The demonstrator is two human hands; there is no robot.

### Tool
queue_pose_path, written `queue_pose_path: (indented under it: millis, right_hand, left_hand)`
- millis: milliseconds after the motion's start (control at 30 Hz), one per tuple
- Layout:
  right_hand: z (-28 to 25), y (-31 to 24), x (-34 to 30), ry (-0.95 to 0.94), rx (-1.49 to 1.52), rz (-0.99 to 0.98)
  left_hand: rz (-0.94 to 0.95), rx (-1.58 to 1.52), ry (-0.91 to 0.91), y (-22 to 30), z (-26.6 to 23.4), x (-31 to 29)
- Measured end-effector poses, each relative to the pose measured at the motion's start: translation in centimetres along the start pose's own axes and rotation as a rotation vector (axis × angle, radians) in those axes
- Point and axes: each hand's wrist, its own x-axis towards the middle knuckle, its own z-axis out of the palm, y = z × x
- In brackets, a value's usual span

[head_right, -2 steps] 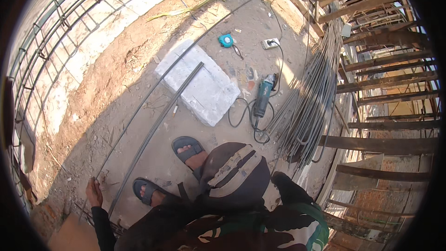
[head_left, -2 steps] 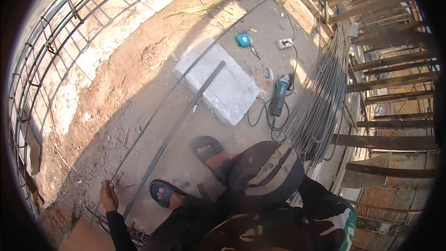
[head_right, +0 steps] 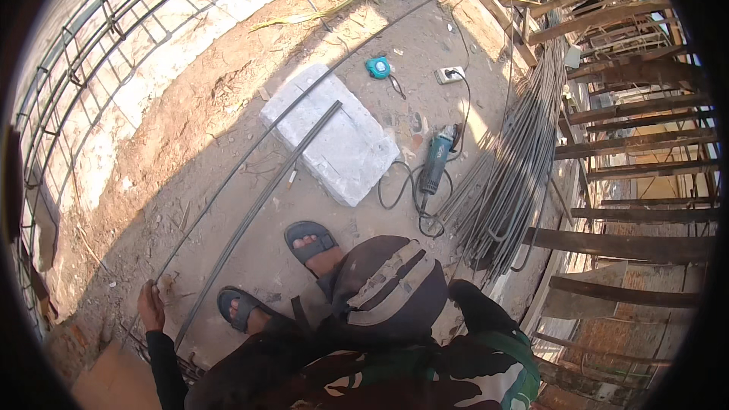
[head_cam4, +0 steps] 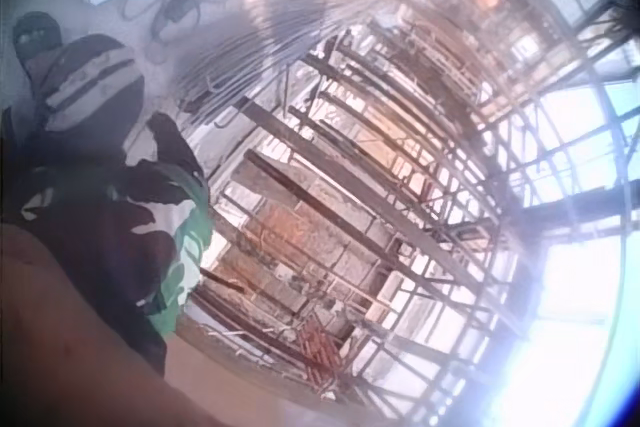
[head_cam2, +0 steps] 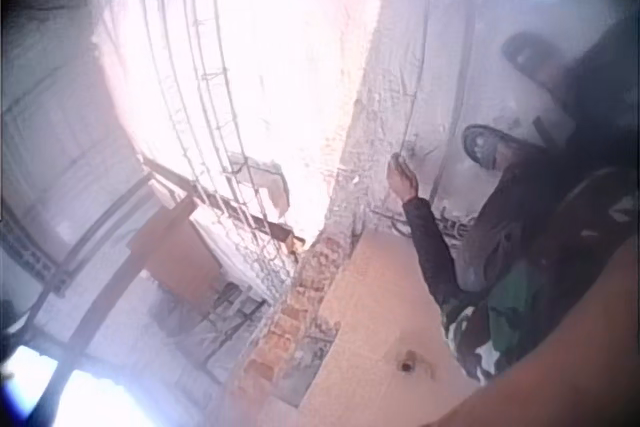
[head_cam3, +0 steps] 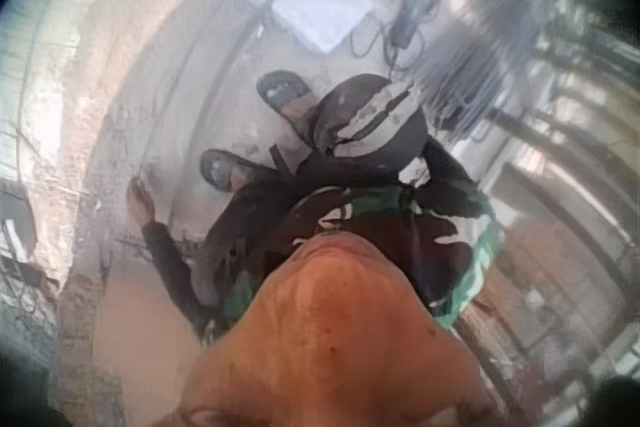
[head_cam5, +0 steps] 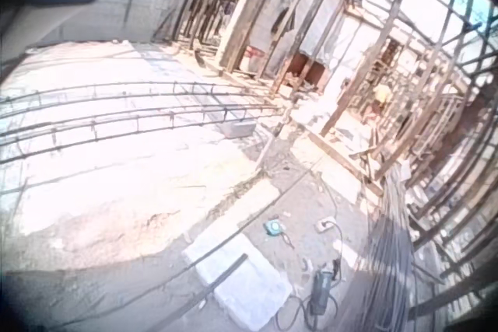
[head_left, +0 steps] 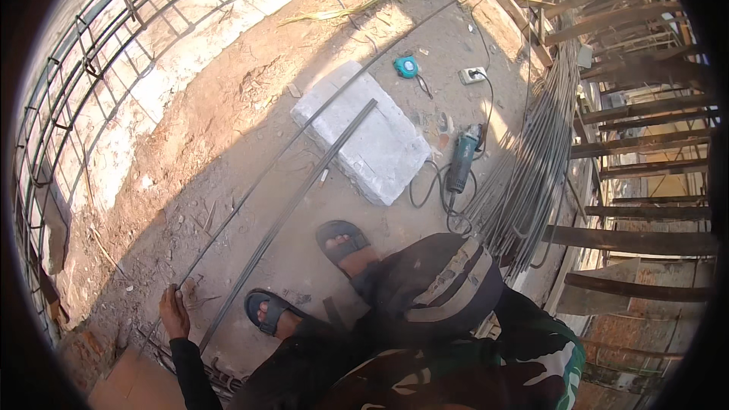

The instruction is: The person measures a metal rod using a tape measure and cuts it with an angle grinder.

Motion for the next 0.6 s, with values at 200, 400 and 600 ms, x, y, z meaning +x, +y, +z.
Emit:
queue_pose_path:
  millis: [200, 400, 600]
  right_hand:
    - [-24.7, -20.4, -5.2, 0.376, -0.296, -0.668]
    - [-35.3, -42.1, -13.8, 0.898, -0.306, -1.413]
    - [-28.0, -55.1, -20.4, 0.810, -0.529, -2.079]
  left_hand:
    - [-0.075, -0.040, -0.172, -1.7, -0.5, 0.8]
    - [-0.139, 0.062, -0.031, 1.6, -1.3, 0.4]
    - [-0.053, 0.135, 0.213, 3.5, 0.7, 0.7]
